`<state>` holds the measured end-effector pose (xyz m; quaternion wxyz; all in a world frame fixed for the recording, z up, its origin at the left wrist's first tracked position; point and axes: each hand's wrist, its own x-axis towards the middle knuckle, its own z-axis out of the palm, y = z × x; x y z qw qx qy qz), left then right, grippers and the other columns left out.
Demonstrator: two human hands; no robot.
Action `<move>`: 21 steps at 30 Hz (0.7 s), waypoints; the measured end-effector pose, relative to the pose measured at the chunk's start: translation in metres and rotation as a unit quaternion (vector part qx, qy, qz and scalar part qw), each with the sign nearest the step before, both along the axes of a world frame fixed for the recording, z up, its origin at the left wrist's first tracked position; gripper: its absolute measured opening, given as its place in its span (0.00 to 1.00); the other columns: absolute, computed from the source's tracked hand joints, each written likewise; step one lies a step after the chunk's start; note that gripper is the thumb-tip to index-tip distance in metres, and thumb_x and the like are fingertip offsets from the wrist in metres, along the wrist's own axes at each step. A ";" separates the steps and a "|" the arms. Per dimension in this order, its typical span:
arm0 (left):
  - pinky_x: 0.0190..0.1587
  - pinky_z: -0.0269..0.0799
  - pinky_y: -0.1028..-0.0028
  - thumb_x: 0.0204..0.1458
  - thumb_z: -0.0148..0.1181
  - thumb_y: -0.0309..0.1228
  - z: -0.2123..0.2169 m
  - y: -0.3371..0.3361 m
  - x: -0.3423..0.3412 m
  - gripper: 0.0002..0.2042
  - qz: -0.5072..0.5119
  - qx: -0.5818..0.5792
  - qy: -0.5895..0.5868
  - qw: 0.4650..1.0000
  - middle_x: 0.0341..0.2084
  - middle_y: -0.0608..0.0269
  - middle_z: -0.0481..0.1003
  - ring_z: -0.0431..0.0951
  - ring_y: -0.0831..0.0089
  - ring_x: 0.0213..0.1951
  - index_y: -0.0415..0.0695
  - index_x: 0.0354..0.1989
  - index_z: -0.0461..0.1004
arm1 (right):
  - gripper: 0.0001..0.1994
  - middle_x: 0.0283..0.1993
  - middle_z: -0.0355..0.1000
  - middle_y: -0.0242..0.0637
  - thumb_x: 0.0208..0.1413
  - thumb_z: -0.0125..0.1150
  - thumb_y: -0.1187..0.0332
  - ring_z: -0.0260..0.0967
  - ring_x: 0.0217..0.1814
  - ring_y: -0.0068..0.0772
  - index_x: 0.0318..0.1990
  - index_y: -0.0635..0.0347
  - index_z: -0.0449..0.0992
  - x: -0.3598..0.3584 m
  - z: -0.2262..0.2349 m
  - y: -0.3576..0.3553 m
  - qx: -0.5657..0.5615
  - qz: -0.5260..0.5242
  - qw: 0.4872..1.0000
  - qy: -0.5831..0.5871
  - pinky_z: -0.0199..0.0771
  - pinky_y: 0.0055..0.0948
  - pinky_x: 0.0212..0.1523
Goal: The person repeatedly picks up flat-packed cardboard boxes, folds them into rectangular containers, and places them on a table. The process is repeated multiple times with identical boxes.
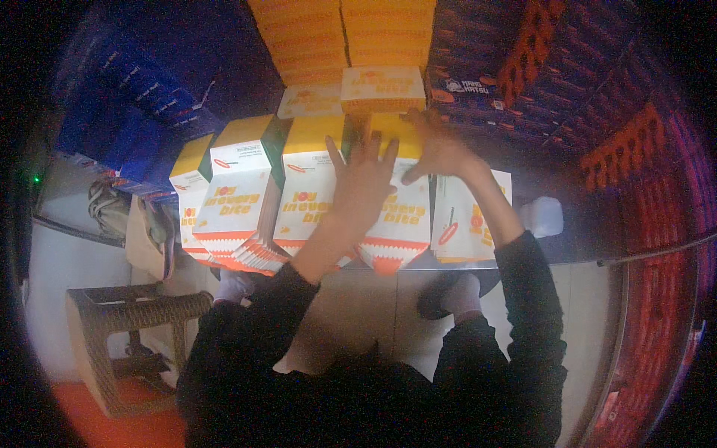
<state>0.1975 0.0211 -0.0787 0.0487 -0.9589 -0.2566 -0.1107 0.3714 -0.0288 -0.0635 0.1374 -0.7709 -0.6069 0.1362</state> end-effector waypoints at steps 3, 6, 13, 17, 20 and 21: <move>0.60 0.33 0.30 0.46 0.60 0.37 -0.015 -0.015 -0.012 0.31 0.009 0.002 -0.032 0.999 0.61 0.51 0.58 0.55 0.54 0.64 0.50 0.62 0.60 | 0.56 0.60 0.52 0.60 0.22 0.76 0.55 0.54 0.63 0.63 0.63 0.61 0.50 -0.014 -0.012 -0.015 0.019 -0.001 0.999 -0.026 0.59 0.48 0.61; 0.60 0.30 0.28 0.53 0.50 0.33 -0.024 -0.022 -0.021 0.26 -0.009 -0.047 -0.094 0.994 0.63 0.50 0.56 0.56 0.48 0.63 0.48 0.63 0.59 | 0.55 0.61 0.51 0.61 0.24 0.76 0.55 0.51 0.65 0.64 0.63 0.59 0.50 -0.018 -0.019 -0.021 0.044 -0.003 0.999 -0.016 0.57 0.49 0.62; 0.57 0.33 0.25 0.48 0.59 0.42 -0.027 -0.034 -0.025 0.35 0.038 0.020 -0.044 0.998 0.66 0.58 0.50 0.44 0.50 0.68 0.55 0.66 0.54 | 0.56 0.65 0.46 0.62 0.25 0.76 0.54 0.45 0.68 0.63 0.64 0.58 0.48 -0.023 -0.012 -0.025 0.004 0.007 1.000 -0.019 0.54 0.49 0.64; 0.52 0.34 0.20 0.48 0.60 0.41 -0.030 -0.034 -0.039 0.36 0.031 -0.088 -0.100 0.991 0.67 0.63 0.46 0.43 0.49 0.68 0.61 0.66 0.51 | 0.57 0.65 0.47 0.58 0.22 0.77 0.53 0.46 0.68 0.63 0.65 0.55 0.48 -0.036 0.002 -0.029 -0.023 -0.036 0.999 0.025 0.51 0.52 0.65; 0.51 0.36 0.20 0.49 0.59 0.40 -0.033 -0.032 -0.041 0.35 0.025 -0.146 -0.109 0.983 0.68 0.65 0.43 0.44 0.48 0.67 0.64 0.66 0.51 | 0.57 0.66 0.46 0.55 0.23 0.77 0.55 0.44 0.69 0.63 0.66 0.50 0.49 -0.050 0.008 -0.030 -0.030 -0.059 0.993 -0.102 0.48 0.57 0.65; 0.51 0.37 0.20 0.50 0.59 0.40 -0.034 -0.031 -0.041 0.34 0.024 -0.150 -0.107 0.983 0.68 0.65 0.43 0.44 0.48 0.67 0.65 0.66 0.51 | 0.56 0.67 0.46 0.54 0.24 0.77 0.56 0.43 0.69 0.63 0.66 0.48 0.49 -0.055 0.008 -0.031 -0.007 -0.038 0.990 -0.137 0.47 0.59 0.64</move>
